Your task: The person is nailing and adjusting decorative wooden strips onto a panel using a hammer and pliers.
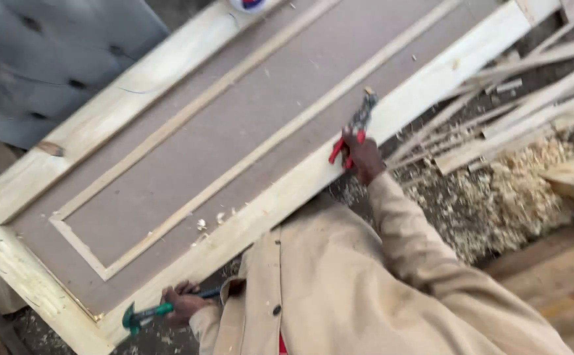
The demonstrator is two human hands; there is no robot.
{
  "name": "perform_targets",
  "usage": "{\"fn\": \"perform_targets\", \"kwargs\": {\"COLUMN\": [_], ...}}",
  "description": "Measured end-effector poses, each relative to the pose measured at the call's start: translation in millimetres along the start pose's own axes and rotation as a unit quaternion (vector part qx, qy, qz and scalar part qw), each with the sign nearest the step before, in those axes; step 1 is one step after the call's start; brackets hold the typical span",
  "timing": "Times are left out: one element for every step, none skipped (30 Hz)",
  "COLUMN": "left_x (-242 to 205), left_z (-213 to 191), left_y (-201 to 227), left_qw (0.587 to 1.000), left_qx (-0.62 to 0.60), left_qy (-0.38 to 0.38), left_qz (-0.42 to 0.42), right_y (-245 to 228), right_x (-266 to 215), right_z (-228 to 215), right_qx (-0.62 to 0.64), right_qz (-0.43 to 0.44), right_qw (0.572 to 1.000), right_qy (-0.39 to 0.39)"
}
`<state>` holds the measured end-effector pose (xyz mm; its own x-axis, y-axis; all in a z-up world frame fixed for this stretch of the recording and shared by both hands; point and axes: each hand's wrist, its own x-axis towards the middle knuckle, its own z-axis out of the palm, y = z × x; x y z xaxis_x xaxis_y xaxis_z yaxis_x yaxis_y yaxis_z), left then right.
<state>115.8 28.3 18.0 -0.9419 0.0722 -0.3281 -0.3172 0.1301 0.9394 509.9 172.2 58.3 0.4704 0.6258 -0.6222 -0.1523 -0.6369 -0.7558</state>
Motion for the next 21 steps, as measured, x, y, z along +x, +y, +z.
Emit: {"fn": "perform_targets", "kwargs": {"left_x": [-20,-40,-60,-74,-85,-96,-102,-108,-113,-116,-119,-120,-124,-127,-129,-122,-116,-108,-111,-113,-114], "left_z": [5,11,29,40,44,48,49,50,50,48,45,42,39,36,29,24,18,12,12,13,12], "left_y": [10,19,24,22,24,25,19,14,9,5,0,-5,-9,-13,-16,-23,-30,-36,-34,-31,-27], "left_qw": [1.0,0.998,0.996,0.996,0.994,0.992,0.991,0.991,0.99,0.99,0.99,0.989,0.989,0.989,0.989,0.989,0.992,0.994,0.994,0.994,0.994], "left_qx": [0.014,0.049,0.067,0.064,0.084,0.103,0.107,0.106,0.105,0.108,0.116,0.124,0.125,0.121,0.118,0.122,0.105,0.088,0.088,0.092,0.097], "left_qy": [-0.004,-0.024,-0.042,-0.045,-0.058,-0.071,-0.07,-0.08,-0.088,-0.086,-0.084,-0.081,-0.081,-0.082,-0.081,-0.08,-0.073,-0.066,-0.064,-0.056,-0.047], "left_qz": [0.001,0.015,0.03,0.032,0.032,0.032,0.035,0.029,0.024,0.027,0.016,0.005,0.006,0.017,0.029,0.03,0.018,0.006,0.007,0.011,0.015], "right_y": [-9,-19,-39,-44,-46,-48,-46,-43,-40,-40,-39,-37,-40,-43,-45,-41,-37,-33,-29,-24,-19], "right_x": [3,7,21,33,42,51,63,76,88,95,101,107,108,108,106,111,115,119,126,131,136], "right_z": [-9,-18,-21,-31,-39,-45,-49,-51,-53,-55,-58,-60,-64,-66,-68,-68,-68,-68,-69,-70,-70], "right_qx": [0.001,0.057,0.116,0.119,0.106,0.094,0.096,0.14,0.183,0.185,0.211,0.238,0.239,0.238,0.236,0.237,0.251,0.265,0.265,0.272,0.279], "right_qz": [0.013,0.04,0.052,0.049,0.053,0.057,0.061,0.075,0.089,0.094,0.093,0.092,0.093,0.098,0.104,0.108,0.107,0.107,0.107,0.129,0.151], "right_qw": [1.0,0.997,0.99,0.99,0.989,0.987,0.987,0.979,0.969,0.968,0.96,0.951,0.95,0.947,0.944,0.943,0.933,0.921,0.92,0.915,0.91], "right_qy": [0.008,-0.022,-0.059,-0.058,-0.086,-0.114,-0.115,-0.128,-0.141,-0.143,-0.159,-0.176,-0.175,-0.191,-0.208,-0.207,-0.236,-0.265,-0.267,-0.267,-0.267]}}
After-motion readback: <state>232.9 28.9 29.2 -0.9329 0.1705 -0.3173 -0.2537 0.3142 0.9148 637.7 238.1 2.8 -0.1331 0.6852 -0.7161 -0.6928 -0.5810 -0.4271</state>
